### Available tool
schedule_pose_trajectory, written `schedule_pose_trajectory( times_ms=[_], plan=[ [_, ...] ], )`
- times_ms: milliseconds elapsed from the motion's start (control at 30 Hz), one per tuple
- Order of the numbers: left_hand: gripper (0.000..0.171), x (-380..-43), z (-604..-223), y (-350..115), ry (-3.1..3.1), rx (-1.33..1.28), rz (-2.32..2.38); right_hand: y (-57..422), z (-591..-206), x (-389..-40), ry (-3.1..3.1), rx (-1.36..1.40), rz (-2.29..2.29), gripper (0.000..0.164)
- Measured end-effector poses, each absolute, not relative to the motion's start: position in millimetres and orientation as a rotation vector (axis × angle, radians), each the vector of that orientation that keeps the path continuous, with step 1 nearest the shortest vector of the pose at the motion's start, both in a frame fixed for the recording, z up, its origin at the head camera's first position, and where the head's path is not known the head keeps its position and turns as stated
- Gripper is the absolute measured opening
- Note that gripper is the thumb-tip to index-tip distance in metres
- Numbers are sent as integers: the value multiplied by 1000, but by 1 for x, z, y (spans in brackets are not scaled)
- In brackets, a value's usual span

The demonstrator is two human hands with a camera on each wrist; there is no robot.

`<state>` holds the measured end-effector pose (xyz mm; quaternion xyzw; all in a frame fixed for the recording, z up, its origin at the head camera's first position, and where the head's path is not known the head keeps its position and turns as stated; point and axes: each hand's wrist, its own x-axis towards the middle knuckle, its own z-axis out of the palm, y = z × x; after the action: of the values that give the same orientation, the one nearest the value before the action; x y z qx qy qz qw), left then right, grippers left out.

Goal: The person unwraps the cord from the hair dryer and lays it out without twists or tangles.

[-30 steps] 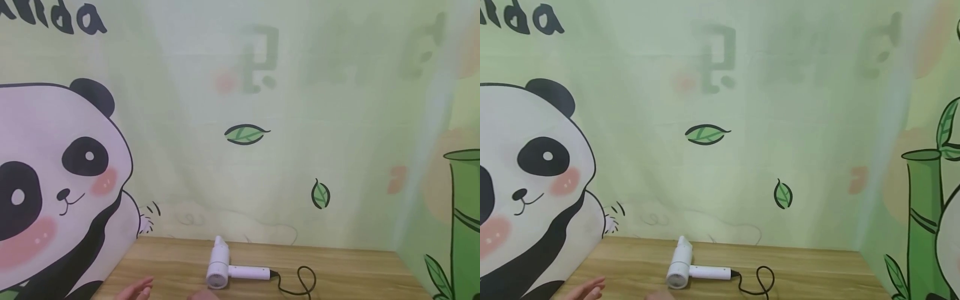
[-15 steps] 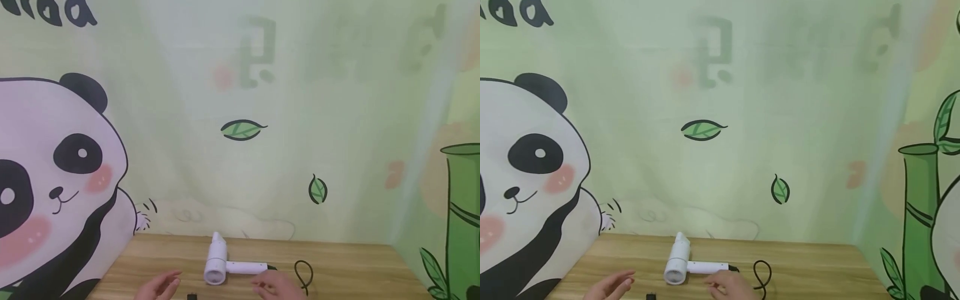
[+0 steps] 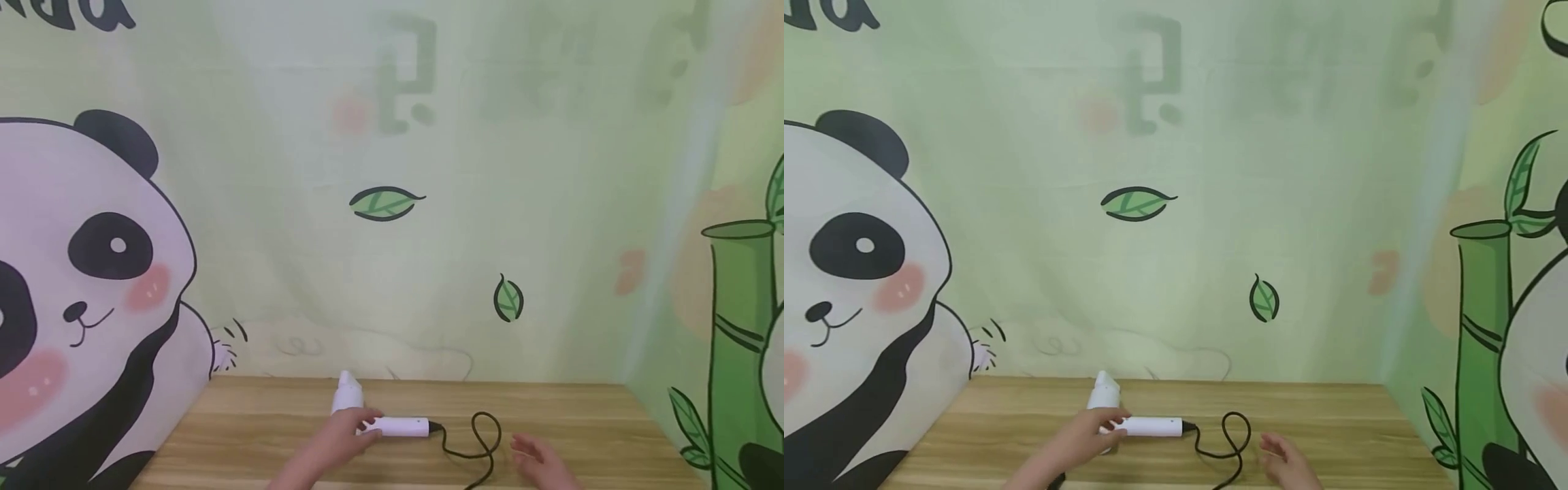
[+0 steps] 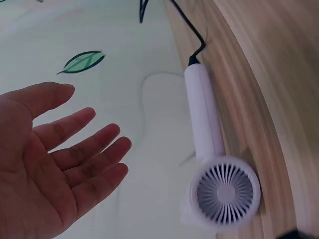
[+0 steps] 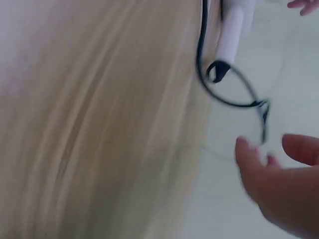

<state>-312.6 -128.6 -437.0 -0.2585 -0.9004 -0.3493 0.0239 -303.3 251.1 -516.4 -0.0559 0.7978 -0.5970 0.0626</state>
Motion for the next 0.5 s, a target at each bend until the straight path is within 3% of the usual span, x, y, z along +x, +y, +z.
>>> schedule_pose_trajectory(
  times_ms=[167,500],
  plan=[
    [32,-344,-447,-97,-2844,-920,-942,264,-524,-326,2157,-166,-1877,63],
    [40,-376,-473,-66,-2975,-807,-659,250,-533,-344,2784,-496,-1532,45]
  ],
)
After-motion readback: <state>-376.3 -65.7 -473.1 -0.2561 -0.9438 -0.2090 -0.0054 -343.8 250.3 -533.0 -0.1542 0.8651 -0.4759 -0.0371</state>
